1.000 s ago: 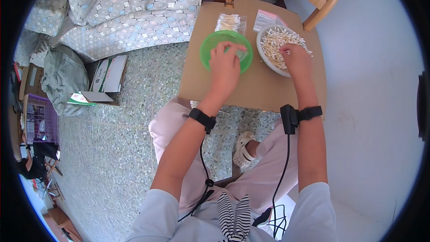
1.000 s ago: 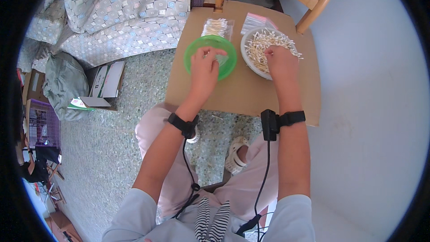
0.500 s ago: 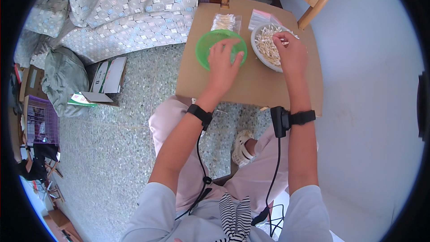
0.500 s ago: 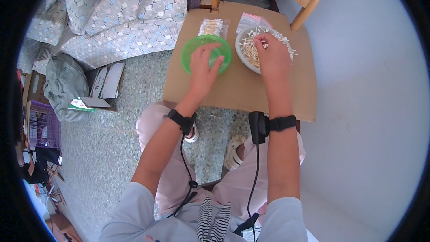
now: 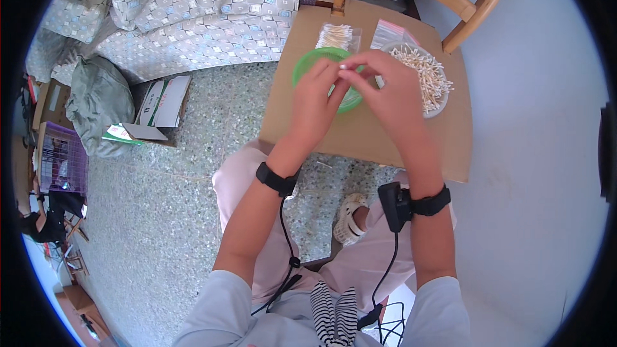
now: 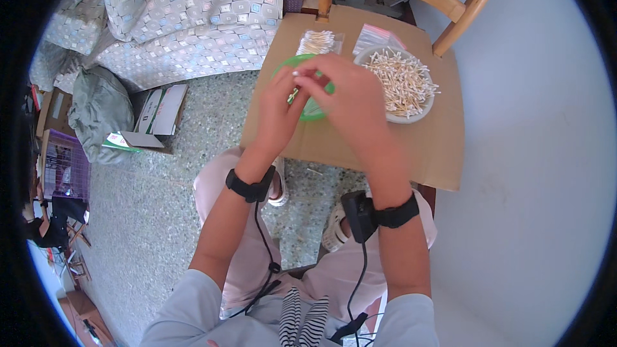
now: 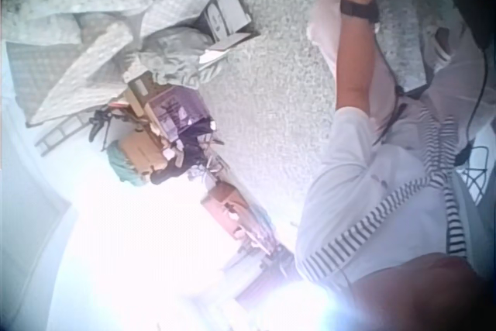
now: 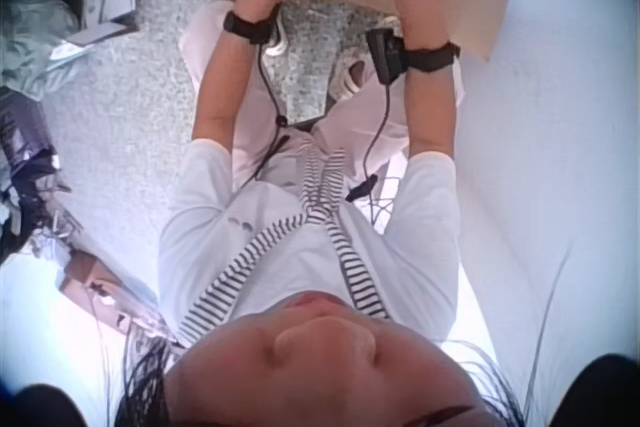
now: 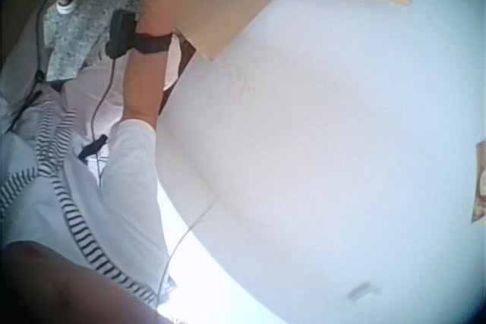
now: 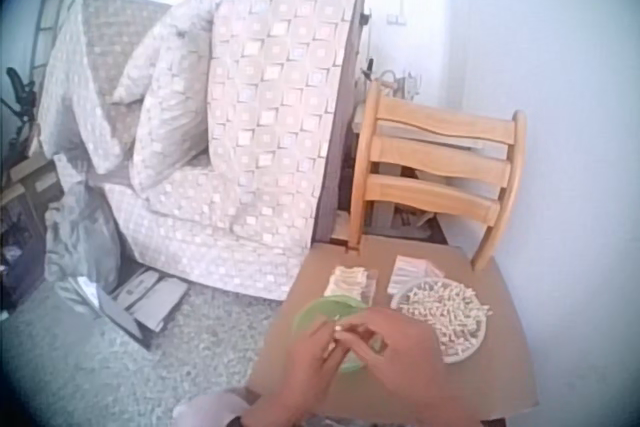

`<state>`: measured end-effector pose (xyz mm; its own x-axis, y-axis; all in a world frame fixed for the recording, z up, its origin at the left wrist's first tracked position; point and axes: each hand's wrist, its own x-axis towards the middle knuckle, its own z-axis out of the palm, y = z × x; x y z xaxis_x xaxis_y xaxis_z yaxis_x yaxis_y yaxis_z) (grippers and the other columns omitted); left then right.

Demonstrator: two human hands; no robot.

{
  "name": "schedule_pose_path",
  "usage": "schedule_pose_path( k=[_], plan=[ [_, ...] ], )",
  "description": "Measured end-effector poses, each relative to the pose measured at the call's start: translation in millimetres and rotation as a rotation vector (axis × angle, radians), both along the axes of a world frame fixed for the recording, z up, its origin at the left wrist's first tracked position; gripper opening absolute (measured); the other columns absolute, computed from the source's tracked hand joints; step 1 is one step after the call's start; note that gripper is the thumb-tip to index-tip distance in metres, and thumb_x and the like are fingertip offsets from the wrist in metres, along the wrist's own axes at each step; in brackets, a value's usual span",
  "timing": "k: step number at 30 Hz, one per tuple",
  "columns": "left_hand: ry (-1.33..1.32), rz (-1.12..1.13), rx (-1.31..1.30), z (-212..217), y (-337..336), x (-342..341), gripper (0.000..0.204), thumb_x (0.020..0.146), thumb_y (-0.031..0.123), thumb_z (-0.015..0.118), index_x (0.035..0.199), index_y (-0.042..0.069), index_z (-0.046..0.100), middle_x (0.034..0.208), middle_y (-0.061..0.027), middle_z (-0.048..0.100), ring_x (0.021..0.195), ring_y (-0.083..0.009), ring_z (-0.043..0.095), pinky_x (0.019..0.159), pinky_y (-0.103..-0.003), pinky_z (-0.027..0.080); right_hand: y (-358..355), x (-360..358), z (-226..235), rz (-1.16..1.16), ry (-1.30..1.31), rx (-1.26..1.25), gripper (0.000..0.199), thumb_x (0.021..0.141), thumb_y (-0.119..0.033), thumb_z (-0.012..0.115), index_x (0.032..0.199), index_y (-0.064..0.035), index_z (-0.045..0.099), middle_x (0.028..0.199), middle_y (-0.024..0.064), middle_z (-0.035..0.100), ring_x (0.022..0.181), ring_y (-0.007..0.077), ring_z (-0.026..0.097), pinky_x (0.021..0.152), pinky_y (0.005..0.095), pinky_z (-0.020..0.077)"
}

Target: Sorting cotton swabs from a large bowl into small plastic bags.

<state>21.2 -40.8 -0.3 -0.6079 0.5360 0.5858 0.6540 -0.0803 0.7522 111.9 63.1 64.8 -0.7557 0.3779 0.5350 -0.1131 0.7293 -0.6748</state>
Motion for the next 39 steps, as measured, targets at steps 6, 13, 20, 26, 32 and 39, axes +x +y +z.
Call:
schedule_pose_path(
  k=[6,13,20,26,32,39],
  plan=[
    [-0.144,0.004,0.098,6.3,-2.1,-1.2,0.015,0.086,0.003,0.065,0.101,0.003,0.064,0.092,-0.0087,0.059,0.086,-0.0229,0.059,0.07,-0.034,0.045,-13.0,-12.0,-2.6,0.054,0.103,-0.034,0.013,0.083,-0.017,0.072,0.092,-0.008,0.07,0.088,0.0038,0.066,0.068,0.0171,0.064,0.062,0.0277,0.0502],
    [-0.011,0.072,0.108,20.8,-23.3,-17.1,0.01,0.086,0.008,0.07,0.095,0.006,0.066,0.113,-0.0066,0.056,0.099,-0.0162,0.055,0.083,-0.027,0.044,11.4,1.9,1.2,-0.007,0.057,-0.164,0.016,0.085,-0.018,0.071,0.094,-0.0062,0.068,0.088,0.0062,0.065,0.072,0.0172,0.063,0.066,0.0285,0.05],
    [-0.118,-0.127,0.161,18.3,-23.1,-13.9,0.014,0.088,0.005,0.067,0.101,0.005,0.064,0.118,-0.0075,0.055,0.104,-0.0129,0.054,0.085,-0.027,0.044,-1.7,7.2,-8.2,0.155,-0.232,-0.191,0.019,0.089,-0.022,0.068,0.098,-0.0047,0.066,0.091,0.0054,0.067,0.072,0.0171,0.063,0.068,0.0291,0.0499],
    [-0.347,-0.203,0.204,12.4,-25.6,-10.3,0.013,0.09,0.004,0.064,0.102,0.005,0.063,0.1,-0.0065,0.065,0.091,-0.0113,0.058,0.081,-0.027,0.046,-2.5,39.0,46.3,0.128,0.332,-0.432,0.028,0.09,-0.025,0.065,0.099,0.0017,0.063,0.09,0.0084,0.066,0.076,0.0164,0.062,0.07,0.0296,0.0491],
    [-0.284,-0.165,0.089,24.3,-13.2,4.7,0.012,0.09,0.008,0.066,0.1,0.003,0.064,0.09,-0.0009,0.065,0.082,-0.0081,0.056,0.077,-0.026,0.047,-42.1,149.3,101.4,0.29,0.728,-0.826,0.058,0.095,-0.051,0.045,0.11,0.0029,0.06,0.102,0.0192,0.061,0.094,0.0338,0.059,0.082,0.0413,0.0513],
    [-0.308,-0.173,0.048,21.3,-20.9,8.5,0.012,0.089,0.01,0.067,0.1,0.004,0.065,0.089,0.0002,0.066,0.079,-0.009,0.056,0.074,-0.025,0.046,-55.5,141.4,129.2,0.874,0.336,-0.742,0.057,0.09,-0.062,0.056,0.114,-0.0101,0.06,0.093,0.0072,0.063,0.07,0.022,0.064,0.058,0.0376,0.0599]
  ],
)
